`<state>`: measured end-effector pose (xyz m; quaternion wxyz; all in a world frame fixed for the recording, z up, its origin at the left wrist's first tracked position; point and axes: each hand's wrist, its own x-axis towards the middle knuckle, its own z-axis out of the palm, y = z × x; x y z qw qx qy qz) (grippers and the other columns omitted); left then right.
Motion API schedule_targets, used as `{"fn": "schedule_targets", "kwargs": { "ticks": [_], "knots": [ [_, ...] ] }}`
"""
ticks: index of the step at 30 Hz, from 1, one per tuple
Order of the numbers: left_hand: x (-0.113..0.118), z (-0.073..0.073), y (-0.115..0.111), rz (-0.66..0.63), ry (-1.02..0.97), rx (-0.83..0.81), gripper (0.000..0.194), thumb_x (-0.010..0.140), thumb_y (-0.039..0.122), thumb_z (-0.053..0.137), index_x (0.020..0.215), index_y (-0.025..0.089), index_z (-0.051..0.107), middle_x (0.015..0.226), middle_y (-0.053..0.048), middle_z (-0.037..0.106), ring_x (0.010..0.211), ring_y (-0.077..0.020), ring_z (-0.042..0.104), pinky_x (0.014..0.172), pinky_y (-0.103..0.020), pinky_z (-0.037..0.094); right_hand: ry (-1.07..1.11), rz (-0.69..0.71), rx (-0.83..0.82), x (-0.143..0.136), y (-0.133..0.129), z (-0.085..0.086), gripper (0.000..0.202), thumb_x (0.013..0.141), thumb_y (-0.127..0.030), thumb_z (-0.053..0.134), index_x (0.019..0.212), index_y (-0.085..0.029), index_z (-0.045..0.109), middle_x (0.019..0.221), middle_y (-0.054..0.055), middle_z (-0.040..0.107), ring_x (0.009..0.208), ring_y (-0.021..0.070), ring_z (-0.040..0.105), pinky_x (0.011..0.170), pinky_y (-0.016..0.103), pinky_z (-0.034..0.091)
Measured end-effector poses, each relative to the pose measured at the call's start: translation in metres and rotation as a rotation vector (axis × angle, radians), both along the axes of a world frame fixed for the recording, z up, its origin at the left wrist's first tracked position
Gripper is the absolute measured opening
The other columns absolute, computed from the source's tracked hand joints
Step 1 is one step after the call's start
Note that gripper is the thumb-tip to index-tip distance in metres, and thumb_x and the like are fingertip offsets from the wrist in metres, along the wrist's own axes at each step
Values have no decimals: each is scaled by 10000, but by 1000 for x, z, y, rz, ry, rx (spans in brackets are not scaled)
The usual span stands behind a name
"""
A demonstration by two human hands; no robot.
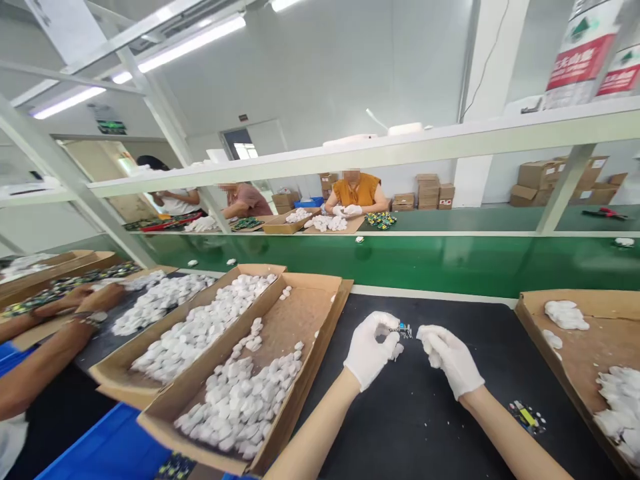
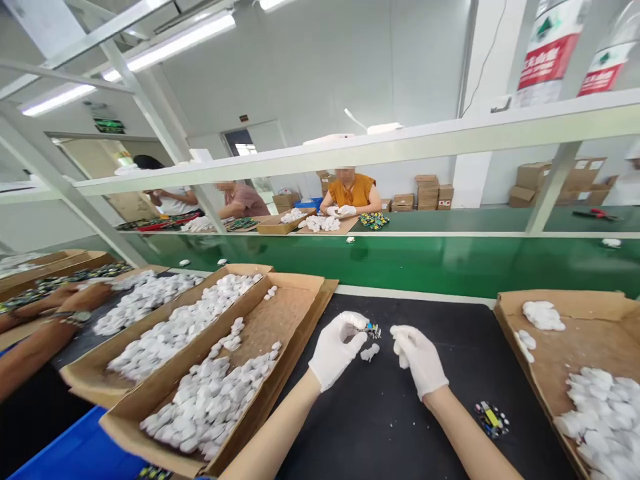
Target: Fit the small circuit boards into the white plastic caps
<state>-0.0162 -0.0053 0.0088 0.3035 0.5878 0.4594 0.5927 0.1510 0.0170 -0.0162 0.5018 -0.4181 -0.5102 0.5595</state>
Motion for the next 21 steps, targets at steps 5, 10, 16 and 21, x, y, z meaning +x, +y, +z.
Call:
{"fn": "schedule_targets", "kwargs": {
  "ticks": [5,10,16,21],
  "knots": [
    [18,-12,23,-36,517,482,214,739,59,471,642,204,595,889,-44,642,931,-173,583,820,-350,491,274,166,-151,4,2,3,426,684,-586,584,633,-174,490,528,-52,401,406,62,307,430,238,269],
    [21,-39,15,-67,442,471,196,758,61,486,701,204,607,963,-55,617,938,-168,588,813,-339,505,257,202,-206,1,2,1,436,618,-479,715,562,-184,399,444,-87,334,371,41,260,416,228,211],
    [14,-31,11,-191,51,121,172,778,180,564,945,204,600,1128,-91,552,1066,-215,537,837,-349,498,356,154,-313,5,5,3,392,620,-406,699,556,-191,376,438,-91,334,356,38,245,413,228,205],
    [11,-31,14,-324,109,-117,480,721,243,644,1183,250,518,1298,-95,438,1086,-247,507,841,-371,492,400,204,-347,2,-4,11,350,641,-383,690,572,-181,413,458,-79,351,378,44,258,431,229,221]
  ]
}}
